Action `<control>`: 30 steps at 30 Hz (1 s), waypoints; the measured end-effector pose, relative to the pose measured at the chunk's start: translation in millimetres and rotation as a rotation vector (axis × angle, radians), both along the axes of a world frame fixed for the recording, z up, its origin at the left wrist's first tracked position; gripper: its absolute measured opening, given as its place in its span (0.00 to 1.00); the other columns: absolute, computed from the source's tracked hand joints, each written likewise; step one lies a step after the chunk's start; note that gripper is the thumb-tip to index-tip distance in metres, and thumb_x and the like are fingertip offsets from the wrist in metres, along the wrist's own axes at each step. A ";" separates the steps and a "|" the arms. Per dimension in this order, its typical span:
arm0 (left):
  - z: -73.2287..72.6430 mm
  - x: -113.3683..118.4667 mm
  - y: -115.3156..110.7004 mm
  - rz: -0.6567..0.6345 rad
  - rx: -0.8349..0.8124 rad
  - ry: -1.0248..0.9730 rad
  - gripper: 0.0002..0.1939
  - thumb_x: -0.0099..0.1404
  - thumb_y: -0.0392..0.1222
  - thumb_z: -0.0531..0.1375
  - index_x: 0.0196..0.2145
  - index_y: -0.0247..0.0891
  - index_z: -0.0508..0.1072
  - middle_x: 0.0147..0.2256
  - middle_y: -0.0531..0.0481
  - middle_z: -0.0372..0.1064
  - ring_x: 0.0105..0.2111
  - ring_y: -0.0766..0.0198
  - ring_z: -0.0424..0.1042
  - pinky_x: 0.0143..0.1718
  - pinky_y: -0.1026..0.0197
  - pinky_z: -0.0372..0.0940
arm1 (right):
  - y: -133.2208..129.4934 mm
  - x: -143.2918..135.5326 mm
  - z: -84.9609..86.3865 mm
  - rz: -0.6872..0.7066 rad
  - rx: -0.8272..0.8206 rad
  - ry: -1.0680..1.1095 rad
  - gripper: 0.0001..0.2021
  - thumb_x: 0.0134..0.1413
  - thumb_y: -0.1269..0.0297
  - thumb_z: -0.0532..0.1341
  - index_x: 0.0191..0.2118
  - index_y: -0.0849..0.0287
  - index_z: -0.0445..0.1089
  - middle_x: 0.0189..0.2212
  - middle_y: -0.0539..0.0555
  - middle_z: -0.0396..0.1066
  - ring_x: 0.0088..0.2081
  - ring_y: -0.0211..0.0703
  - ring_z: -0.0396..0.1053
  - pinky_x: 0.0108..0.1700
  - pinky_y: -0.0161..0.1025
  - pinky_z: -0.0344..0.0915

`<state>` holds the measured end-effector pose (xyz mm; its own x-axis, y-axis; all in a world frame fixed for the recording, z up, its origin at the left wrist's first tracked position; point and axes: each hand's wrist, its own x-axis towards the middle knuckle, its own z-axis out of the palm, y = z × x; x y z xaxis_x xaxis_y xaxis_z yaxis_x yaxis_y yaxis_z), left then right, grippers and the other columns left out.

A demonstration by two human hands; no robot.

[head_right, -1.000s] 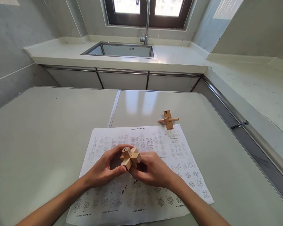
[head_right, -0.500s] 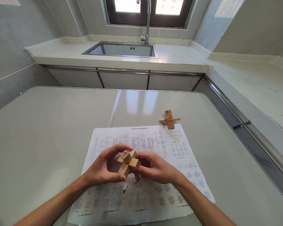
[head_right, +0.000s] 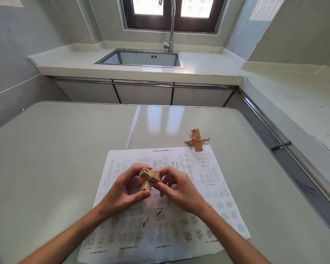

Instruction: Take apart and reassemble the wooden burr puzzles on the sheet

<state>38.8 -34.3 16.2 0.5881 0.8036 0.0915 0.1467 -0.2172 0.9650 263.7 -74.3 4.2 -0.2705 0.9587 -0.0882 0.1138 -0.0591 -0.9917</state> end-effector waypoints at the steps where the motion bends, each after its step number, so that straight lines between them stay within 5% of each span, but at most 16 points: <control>1: 0.6 0.0 -0.1 0.007 -0.004 0.007 0.23 0.65 0.50 0.70 0.55 0.44 0.72 0.44 0.47 0.74 0.45 0.56 0.73 0.49 0.54 0.68 | 0.1 0.2 0.6 0.006 -0.005 0.011 0.13 0.67 0.51 0.66 0.47 0.54 0.72 0.34 0.53 0.78 0.31 0.42 0.75 0.36 0.41 0.71; 13: 5.6 1.0 0.2 0.039 -0.124 0.023 0.27 0.62 0.50 0.72 0.55 0.43 0.71 0.46 0.46 0.76 0.45 0.56 0.74 0.48 0.55 0.68 | -0.9 0.1 -2.6 -0.048 0.052 0.091 0.16 0.62 0.55 0.70 0.51 0.52 0.71 0.36 0.52 0.80 0.32 0.43 0.78 0.35 0.41 0.75; 26: 8.8 -0.7 -0.1 0.083 -0.064 0.096 0.30 0.58 0.49 0.75 0.55 0.44 0.72 0.47 0.47 0.77 0.45 0.55 0.74 0.55 0.51 0.66 | -2.3 -2.6 -6.1 -0.116 0.127 0.085 0.16 0.60 0.56 0.72 0.51 0.53 0.74 0.39 0.55 0.82 0.40 0.49 0.81 0.44 0.48 0.80; 30: 4.8 -2.3 0.6 0.057 -0.132 0.033 0.35 0.60 0.48 0.74 0.61 0.44 0.68 0.45 0.46 0.78 0.47 0.54 0.76 0.56 0.50 0.65 | -2.2 -3.2 -5.6 -0.148 0.119 0.112 0.14 0.60 0.54 0.71 0.47 0.54 0.75 0.38 0.55 0.82 0.38 0.49 0.81 0.42 0.48 0.81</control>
<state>36.6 -33.7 21.0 0.5418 0.8398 -0.0358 0.1878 -0.0795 0.9790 260.4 -76.6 -1.5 -0.1275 0.9905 0.0511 0.0012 0.0517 -0.9987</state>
